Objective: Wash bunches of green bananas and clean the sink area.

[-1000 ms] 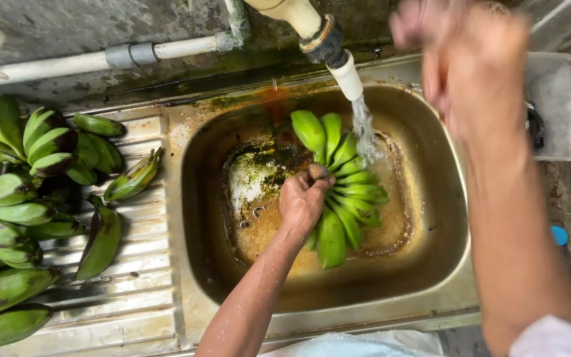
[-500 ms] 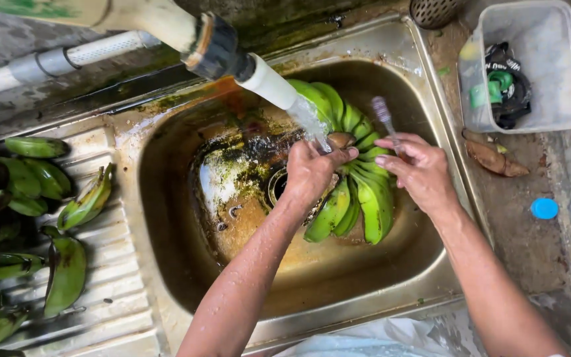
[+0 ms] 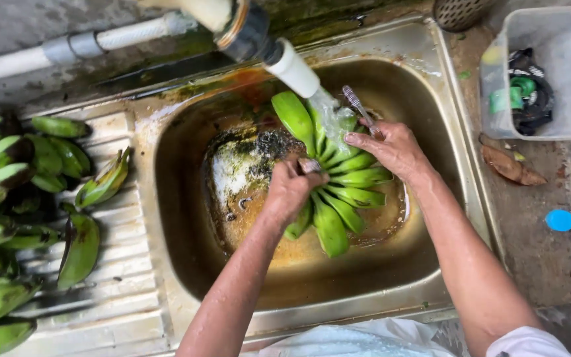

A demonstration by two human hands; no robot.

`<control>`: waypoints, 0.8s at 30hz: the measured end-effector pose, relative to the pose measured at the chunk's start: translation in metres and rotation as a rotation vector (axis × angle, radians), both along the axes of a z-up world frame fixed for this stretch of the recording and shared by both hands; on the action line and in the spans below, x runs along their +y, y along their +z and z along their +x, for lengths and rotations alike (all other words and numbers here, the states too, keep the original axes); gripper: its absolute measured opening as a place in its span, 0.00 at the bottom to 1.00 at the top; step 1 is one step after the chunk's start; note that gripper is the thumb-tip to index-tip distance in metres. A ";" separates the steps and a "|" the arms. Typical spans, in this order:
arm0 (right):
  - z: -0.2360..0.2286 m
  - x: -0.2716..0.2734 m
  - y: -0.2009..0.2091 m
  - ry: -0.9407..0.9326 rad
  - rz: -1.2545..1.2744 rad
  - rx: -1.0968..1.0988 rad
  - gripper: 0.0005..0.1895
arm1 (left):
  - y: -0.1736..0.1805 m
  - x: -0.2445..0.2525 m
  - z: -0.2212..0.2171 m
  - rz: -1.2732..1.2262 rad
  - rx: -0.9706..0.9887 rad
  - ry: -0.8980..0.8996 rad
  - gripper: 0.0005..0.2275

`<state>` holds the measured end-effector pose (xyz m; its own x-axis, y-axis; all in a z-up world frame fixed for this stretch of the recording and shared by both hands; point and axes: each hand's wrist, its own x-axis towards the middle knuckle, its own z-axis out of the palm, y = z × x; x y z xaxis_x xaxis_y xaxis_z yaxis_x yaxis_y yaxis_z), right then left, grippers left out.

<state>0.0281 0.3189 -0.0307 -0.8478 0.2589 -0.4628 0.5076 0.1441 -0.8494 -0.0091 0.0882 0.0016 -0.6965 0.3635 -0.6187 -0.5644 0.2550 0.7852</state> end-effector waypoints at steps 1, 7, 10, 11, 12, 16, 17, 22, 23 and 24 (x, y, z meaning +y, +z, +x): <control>0.003 -0.005 0.001 0.008 0.002 0.002 0.29 | -0.003 -0.005 -0.008 0.002 0.002 0.008 0.31; 0.033 -0.017 0.006 0.004 0.444 0.063 0.21 | 0.016 0.000 -0.043 0.171 0.203 -0.208 0.28; 0.047 -0.004 -0.007 -0.085 0.458 0.439 0.19 | 0.020 0.025 -0.052 -0.142 0.303 -0.505 0.16; 0.049 -0.002 -0.005 -0.032 0.603 0.506 0.21 | 0.018 0.030 -0.054 -0.154 0.416 -0.617 0.15; 0.051 0.000 -0.003 0.024 0.746 0.571 0.23 | 0.017 0.037 -0.056 -0.165 0.530 -0.729 0.14; 0.050 -0.008 0.005 -0.076 0.461 0.296 0.26 | 0.051 0.024 -0.002 -0.720 0.894 -0.707 0.31; 0.048 -0.017 0.009 -0.074 0.503 0.298 0.27 | 0.050 0.016 0.021 -0.801 0.949 -0.586 0.40; 0.033 -0.041 0.014 0.093 0.851 0.357 0.32 | 0.027 -0.006 0.053 -0.864 0.969 -0.310 0.62; 0.030 -0.044 0.016 0.077 0.859 0.357 0.33 | 0.029 -0.010 0.048 -0.894 0.933 -0.333 0.62; 0.027 -0.047 0.018 0.062 0.867 0.357 0.34 | 0.031 -0.014 0.043 -0.923 0.896 -0.356 0.63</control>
